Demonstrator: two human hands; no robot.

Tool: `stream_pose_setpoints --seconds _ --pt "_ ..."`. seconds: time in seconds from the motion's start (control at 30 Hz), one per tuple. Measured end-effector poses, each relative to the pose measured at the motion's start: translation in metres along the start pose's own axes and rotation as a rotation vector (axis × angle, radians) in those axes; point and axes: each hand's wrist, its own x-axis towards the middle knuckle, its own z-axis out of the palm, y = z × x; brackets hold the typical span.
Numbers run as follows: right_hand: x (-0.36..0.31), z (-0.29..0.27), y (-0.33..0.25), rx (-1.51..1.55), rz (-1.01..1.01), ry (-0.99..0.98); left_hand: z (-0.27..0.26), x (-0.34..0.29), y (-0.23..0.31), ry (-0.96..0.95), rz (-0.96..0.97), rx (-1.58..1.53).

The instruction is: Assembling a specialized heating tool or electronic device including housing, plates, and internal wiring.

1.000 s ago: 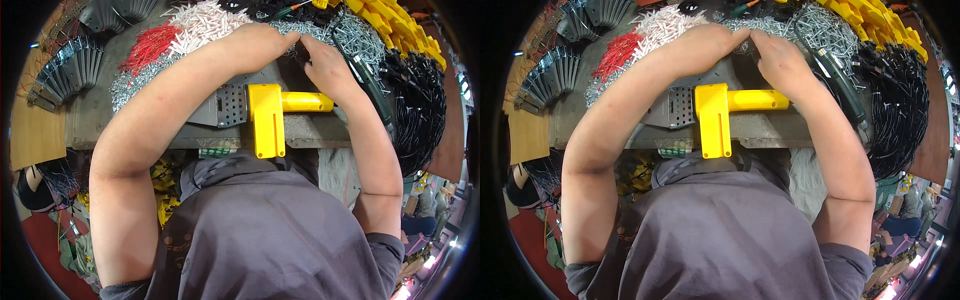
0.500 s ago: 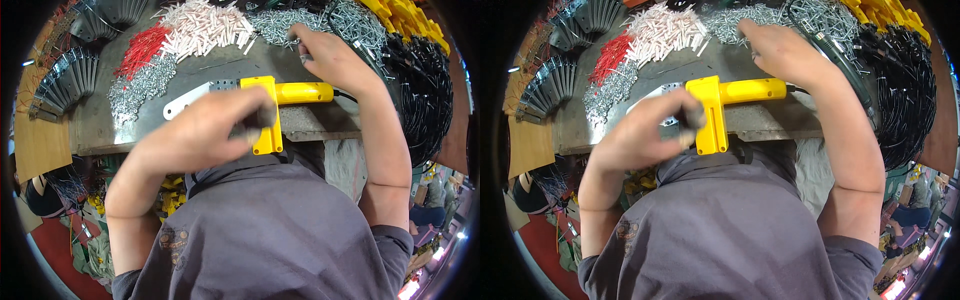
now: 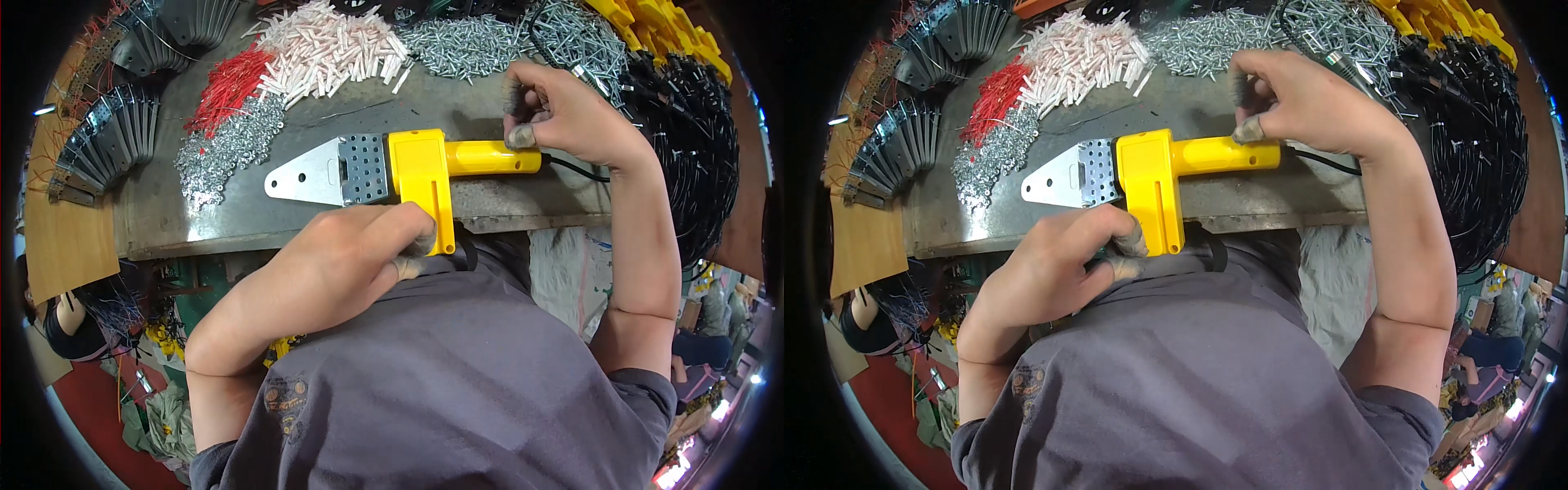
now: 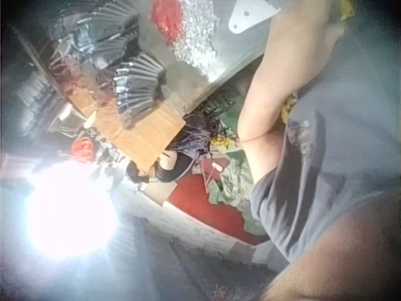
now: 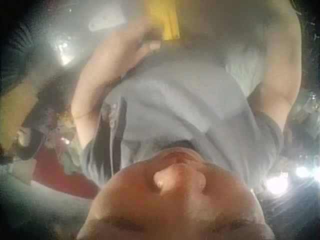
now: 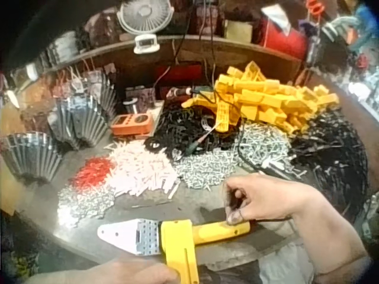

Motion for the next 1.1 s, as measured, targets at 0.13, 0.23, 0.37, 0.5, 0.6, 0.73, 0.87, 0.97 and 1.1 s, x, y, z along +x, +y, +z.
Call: stream_pose_setpoints --seconds 0.13,0.23,0.37,0.5,0.6,0.73,0.87,0.97,1.1 --pt "0.008 0.006 0.009 0.009 0.004 0.026 0.005 0.000 0.000 0.006 0.007 0.015" --pt "0.027 0.009 0.011 -0.120 -0.021 0.184 0.007 0.002 0.007 0.049 0.095 0.120" --pt "0.057 0.032 0.033 -0.640 -0.318 0.415 0.009 -0.003 0.006 0.107 0.065 0.127" --pt "0.059 0.039 0.039 -0.751 -0.438 0.438 0.013 -0.015 -0.005 0.186 -0.078 0.036" --pt "0.052 0.034 0.030 -0.715 -0.399 0.431 0.020 -0.017 -0.006 0.211 0.012 0.055" --pt "0.009 0.019 -0.008 -0.220 -0.204 0.397 0.020 -0.014 -0.005 0.200 0.039 0.091" --pt "-0.041 0.043 0.009 -0.084 -0.298 0.455 0.016 -0.008 -0.008 0.111 0.008 0.041" --pt "-0.048 0.059 0.019 -0.268 -0.420 0.536 0.008 0.003 -0.006 0.058 -0.020 -0.004" --pt "-0.051 0.069 0.028 -0.272 -0.492 0.629 -0.012 0.049 -0.011 0.231 0.040 0.081"
